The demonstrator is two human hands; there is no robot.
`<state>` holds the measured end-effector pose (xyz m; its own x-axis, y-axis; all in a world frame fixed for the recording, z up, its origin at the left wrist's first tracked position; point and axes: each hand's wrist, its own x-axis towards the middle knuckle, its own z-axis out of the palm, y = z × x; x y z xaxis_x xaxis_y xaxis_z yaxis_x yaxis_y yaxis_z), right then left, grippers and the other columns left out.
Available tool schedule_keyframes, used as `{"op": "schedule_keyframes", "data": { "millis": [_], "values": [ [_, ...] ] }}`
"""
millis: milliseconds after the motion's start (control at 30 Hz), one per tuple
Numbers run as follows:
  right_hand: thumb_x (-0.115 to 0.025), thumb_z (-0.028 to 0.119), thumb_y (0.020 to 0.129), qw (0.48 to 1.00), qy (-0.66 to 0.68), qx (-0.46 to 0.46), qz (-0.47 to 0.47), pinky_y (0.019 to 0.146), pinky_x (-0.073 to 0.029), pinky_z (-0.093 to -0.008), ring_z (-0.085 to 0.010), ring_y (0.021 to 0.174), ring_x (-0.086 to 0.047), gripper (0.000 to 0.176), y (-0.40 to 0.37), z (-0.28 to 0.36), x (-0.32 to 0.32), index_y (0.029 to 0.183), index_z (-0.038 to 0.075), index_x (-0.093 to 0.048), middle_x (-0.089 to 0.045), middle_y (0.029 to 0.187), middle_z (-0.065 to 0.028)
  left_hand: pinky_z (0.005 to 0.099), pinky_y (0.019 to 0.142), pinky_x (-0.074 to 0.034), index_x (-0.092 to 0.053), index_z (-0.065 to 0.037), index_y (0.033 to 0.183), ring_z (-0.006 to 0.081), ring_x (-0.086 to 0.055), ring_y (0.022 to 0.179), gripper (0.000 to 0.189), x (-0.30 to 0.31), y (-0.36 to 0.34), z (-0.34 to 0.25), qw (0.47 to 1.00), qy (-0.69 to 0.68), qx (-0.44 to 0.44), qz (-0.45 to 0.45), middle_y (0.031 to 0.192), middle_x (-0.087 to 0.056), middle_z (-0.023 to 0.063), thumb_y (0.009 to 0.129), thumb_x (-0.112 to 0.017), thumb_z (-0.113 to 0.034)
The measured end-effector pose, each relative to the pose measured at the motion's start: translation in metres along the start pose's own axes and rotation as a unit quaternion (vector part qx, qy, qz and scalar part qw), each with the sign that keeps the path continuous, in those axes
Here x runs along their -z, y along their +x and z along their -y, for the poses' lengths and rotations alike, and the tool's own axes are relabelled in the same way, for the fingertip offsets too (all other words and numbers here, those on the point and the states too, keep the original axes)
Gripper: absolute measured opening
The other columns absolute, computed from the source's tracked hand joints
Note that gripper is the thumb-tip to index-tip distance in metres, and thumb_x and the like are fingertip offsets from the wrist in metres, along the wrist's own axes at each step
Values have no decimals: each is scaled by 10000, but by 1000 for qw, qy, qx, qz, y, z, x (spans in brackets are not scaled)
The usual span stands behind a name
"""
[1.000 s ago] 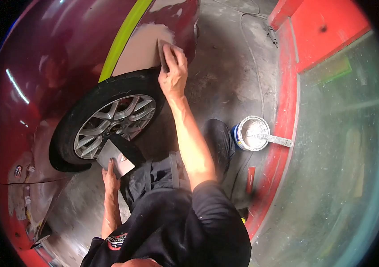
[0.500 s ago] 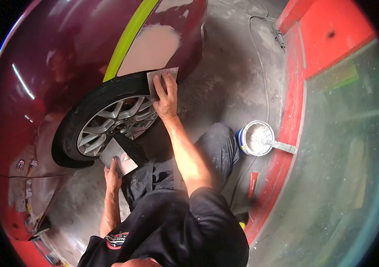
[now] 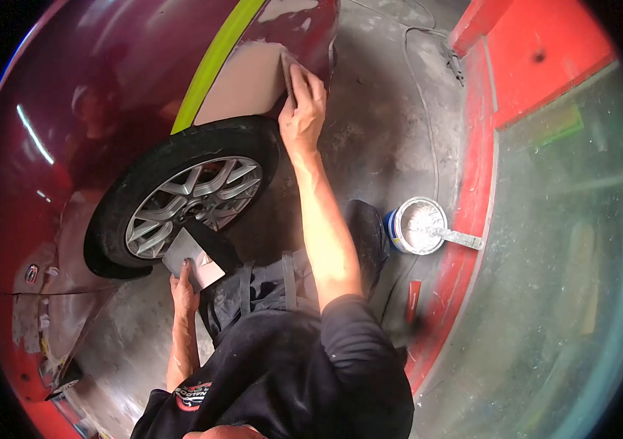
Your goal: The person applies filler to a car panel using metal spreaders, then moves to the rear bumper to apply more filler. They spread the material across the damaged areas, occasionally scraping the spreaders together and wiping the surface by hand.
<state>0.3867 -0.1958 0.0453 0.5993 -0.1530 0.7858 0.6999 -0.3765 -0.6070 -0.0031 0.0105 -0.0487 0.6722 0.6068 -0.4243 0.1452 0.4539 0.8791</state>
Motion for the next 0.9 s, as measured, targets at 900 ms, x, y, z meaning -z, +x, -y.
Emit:
{"op": "schedule_keyframes", "data": {
  "millis": [900],
  "values": [
    [-606, 35, 934, 866, 166, -472, 10, 885, -491, -309, -168, 986, -619, 309, -159, -15, 83, 1234, -39, -626, -683, 1122, -77, 378, 882, -565, -605, -14, 1187, 195, -674, 990, 330, -4, -1, 1, 998, -63, 3, -2, 1108, -675, 85, 952, -699, -225]
  ]
}}
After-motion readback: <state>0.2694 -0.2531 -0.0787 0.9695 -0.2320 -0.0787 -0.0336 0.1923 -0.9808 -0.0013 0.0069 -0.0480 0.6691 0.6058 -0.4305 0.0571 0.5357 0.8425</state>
